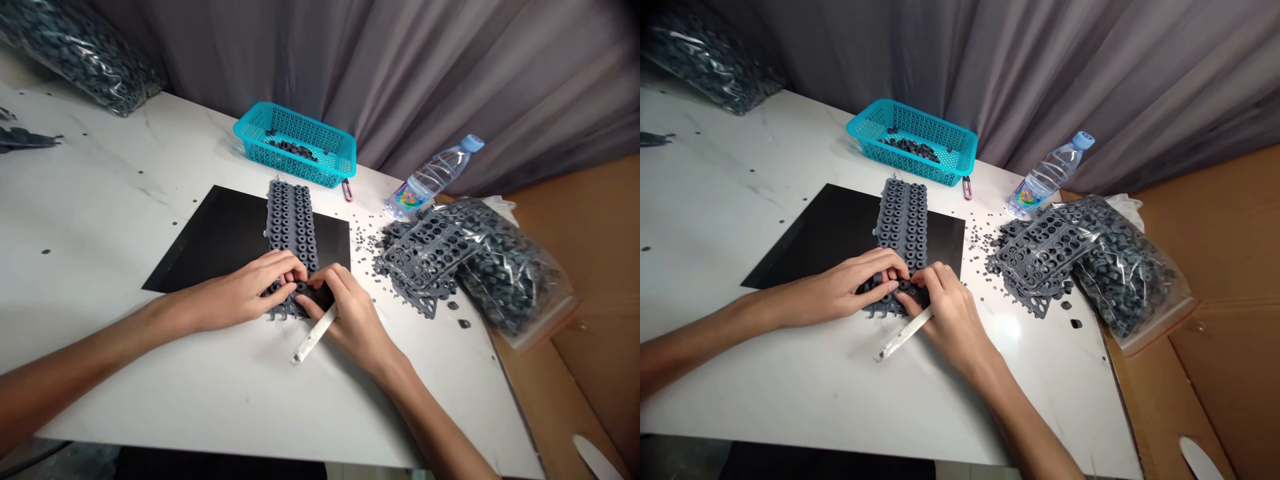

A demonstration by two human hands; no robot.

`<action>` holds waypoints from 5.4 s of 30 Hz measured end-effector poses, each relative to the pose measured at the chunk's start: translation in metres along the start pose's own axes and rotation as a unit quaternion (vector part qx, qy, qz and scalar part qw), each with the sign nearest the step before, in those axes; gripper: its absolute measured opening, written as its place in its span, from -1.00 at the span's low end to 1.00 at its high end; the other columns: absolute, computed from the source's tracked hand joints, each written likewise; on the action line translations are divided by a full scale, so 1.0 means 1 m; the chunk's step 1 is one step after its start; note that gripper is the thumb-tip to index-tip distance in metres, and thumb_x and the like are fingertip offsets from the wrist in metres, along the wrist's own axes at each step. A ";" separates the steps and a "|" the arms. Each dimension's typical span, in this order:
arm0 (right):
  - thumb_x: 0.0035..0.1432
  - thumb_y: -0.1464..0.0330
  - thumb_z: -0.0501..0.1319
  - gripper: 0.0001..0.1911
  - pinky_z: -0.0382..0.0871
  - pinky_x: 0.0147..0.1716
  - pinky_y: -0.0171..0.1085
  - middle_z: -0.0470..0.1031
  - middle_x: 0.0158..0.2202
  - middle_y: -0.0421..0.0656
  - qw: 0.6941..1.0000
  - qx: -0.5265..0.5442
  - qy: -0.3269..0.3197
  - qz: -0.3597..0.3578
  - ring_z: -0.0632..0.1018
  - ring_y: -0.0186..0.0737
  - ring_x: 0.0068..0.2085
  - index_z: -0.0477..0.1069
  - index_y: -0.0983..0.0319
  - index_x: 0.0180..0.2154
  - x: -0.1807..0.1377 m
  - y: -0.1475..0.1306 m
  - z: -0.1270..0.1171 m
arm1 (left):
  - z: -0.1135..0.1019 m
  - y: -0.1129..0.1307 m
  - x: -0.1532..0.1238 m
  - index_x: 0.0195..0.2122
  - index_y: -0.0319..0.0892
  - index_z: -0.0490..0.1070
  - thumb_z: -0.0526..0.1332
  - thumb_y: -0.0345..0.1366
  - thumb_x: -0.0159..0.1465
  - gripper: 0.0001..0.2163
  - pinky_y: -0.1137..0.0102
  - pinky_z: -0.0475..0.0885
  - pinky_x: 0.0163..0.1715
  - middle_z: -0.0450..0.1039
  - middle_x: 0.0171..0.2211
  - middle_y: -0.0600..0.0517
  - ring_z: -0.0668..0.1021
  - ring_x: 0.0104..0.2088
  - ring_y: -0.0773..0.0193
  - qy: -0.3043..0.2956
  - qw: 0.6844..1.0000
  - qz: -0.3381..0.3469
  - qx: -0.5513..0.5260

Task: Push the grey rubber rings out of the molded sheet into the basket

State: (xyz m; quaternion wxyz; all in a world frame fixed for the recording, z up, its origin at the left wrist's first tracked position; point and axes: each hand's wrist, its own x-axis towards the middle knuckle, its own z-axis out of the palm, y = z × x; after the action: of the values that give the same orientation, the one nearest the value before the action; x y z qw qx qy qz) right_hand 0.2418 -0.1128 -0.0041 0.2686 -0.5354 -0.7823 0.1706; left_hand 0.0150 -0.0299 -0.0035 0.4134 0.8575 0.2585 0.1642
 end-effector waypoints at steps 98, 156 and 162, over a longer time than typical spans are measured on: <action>0.53 0.32 0.08 -0.75 0.18 -0.40 -0.24 0.57 -0.38 -0.17 0.972 -0.202 0.111 0.043 0.55 -0.17 -0.42 0.38 0.15 -0.28 0.007 0.048 -0.002 | -0.108 -0.059 0.168 -0.18 -0.18 0.47 0.36 -0.28 0.28 -0.85 0.22 0.47 0.00 0.58 -0.15 -0.03 0.56 -0.14 0.20 0.263 0.962 0.059 -0.032; 0.52 0.25 0.09 -0.81 0.24 -0.39 -0.28 0.58 -0.36 -0.19 0.987 -0.114 0.046 0.106 0.56 -0.19 -0.41 0.40 0.14 -0.18 0.004 0.045 -0.012 | 0.000 0.007 0.032 0.03 -0.36 0.65 0.37 -0.26 0.42 -0.72 0.25 0.48 0.31 0.65 0.09 -0.29 0.65 0.17 0.02 0.055 0.792 -0.159 -0.587; 0.51 0.27 0.09 -0.84 0.23 -0.38 -0.28 0.55 -0.37 -0.20 0.987 -0.114 0.042 0.103 0.55 -0.19 -0.41 0.39 0.14 -0.16 0.004 0.045 -0.012 | 0.000 0.008 0.033 0.06 -0.34 0.64 0.36 -0.19 0.44 -0.68 0.31 0.54 0.23 0.67 0.04 -0.27 0.69 0.09 0.09 0.049 0.797 -0.174 -0.576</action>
State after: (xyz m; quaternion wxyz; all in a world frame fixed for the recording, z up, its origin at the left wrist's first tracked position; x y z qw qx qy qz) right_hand 0.2815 -0.0926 -0.0187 0.2196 -0.6473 -0.7250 0.0845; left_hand 0.0447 -0.0153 0.0050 0.8394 0.3925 0.2812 0.2497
